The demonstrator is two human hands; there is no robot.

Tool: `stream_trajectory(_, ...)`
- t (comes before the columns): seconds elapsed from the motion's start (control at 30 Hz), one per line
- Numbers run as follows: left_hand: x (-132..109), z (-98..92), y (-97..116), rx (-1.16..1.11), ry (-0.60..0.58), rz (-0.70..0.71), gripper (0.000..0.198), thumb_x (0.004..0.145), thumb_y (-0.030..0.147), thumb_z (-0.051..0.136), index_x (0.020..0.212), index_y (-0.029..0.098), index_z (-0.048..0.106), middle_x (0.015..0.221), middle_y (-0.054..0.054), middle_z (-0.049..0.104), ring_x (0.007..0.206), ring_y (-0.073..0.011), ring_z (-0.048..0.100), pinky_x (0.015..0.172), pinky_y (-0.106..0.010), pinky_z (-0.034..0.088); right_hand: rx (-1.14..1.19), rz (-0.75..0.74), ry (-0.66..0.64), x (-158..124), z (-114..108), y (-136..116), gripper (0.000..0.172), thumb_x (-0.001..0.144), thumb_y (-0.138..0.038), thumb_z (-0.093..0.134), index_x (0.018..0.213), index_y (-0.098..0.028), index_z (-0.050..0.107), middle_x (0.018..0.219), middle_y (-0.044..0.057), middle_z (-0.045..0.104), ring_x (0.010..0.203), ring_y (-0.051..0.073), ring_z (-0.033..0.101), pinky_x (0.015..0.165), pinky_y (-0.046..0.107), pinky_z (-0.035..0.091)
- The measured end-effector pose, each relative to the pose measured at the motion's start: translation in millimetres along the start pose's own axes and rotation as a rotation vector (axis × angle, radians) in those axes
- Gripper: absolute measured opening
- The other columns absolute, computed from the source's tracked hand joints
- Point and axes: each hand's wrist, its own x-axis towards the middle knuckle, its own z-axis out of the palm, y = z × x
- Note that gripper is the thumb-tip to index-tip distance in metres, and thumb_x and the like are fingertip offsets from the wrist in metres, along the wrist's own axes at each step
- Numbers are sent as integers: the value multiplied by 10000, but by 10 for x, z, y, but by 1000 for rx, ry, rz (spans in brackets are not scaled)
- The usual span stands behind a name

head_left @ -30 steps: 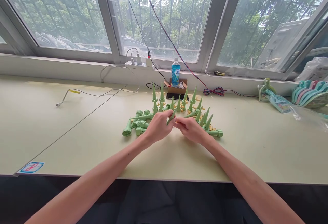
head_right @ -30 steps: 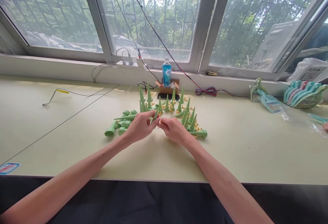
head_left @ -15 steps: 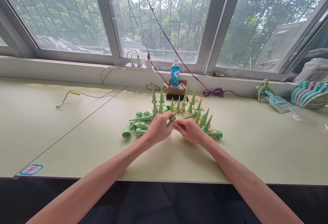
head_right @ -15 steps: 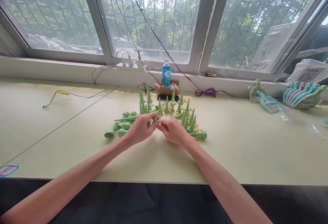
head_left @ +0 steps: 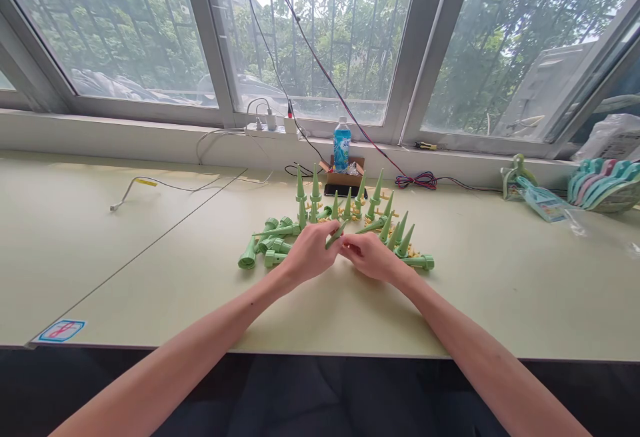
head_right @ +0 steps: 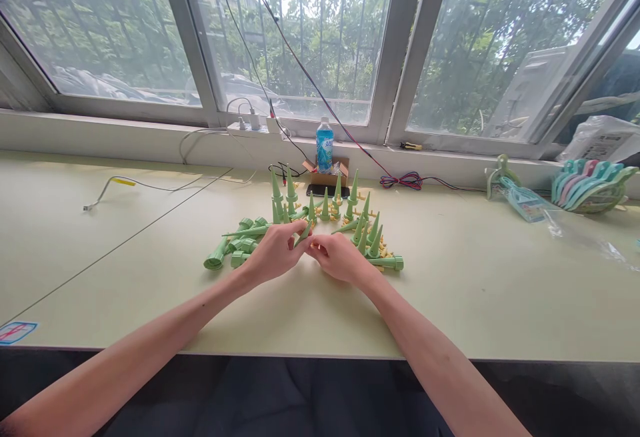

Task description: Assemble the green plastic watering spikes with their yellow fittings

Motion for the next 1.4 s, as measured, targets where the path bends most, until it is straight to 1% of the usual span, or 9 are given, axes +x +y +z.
stream_trajectory(0.13,-8,0,28,-37,-40,-7,137,872,239,493,759,191,552,621,43,555,462,-86,395,533,-221,350,-16,17,-58,5,4,16,203,882,-237,495,687,-183,521,585,-34,477,541,95,381,530,221,295)
stream_trajectory(0.27,-12,1,40,-41,-44,-3,141,872,251,501,761,190,563,587,47,530,471,-91,404,533,-222,358,-25,50,-80,2,0,18,189,877,-225,496,699,-184,543,589,-33,495,545,99,402,532,219,302)
stream_trajectory(0.4,-10,2,35,-43,-47,0,154,877,247,489,757,185,564,586,49,515,470,-86,381,529,-220,353,11,27,-81,1,11,36,178,894,-192,463,762,-183,582,644,-16,541,581,105,427,572,222,329)
stream_trajectory(0.6,-6,3,16,-98,-55,-3,220,907,238,423,733,177,543,582,57,499,446,-68,330,510,-209,328,19,17,-64,-2,14,39,223,939,-269,438,781,-179,566,669,0,540,599,114,424,584,229,333)
stream_trajectory(0.83,10,-7,17,-122,1,-32,222,914,282,428,764,181,557,537,69,460,436,-67,315,507,-209,327,-40,-27,-5,-7,11,36,321,957,-311,401,664,-187,440,575,-34,386,540,104,307,538,231,261)
stream_trajectory(1.07,17,-31,15,-198,19,-131,201,921,367,437,857,197,524,556,57,530,414,-78,445,499,-214,392,5,-37,60,7,5,2,362,981,-352,356,668,-186,432,596,-19,473,531,98,369,559,231,296)
stream_trajectory(1.2,25,-36,14,-307,2,-168,199,907,397,465,904,200,495,669,34,587,392,-70,474,440,-209,397,10,-5,163,19,-4,-12,396,988,-404,345,673,-188,452,578,-27,439,524,100,338,552,232,290)
stream_trajectory(1.3,33,-26,7,-405,-4,-177,224,904,414,469,886,193,499,779,10,618,367,-51,462,390,-205,386,23,-6,191,24,-9,-13,398,992,-414,341,680,-190,449,581,-34,417,529,99,319,549,229,286)
stream_trajectory(1.4,39,-14,-3,-452,26,-210,242,894,424,487,863,185,516,793,5,616,356,-44,455,368,-206,382,43,-3,206,24,-21,-33,391,995,-410,337,684,-192,433,576,-42,390,527,97,309,538,226,278)
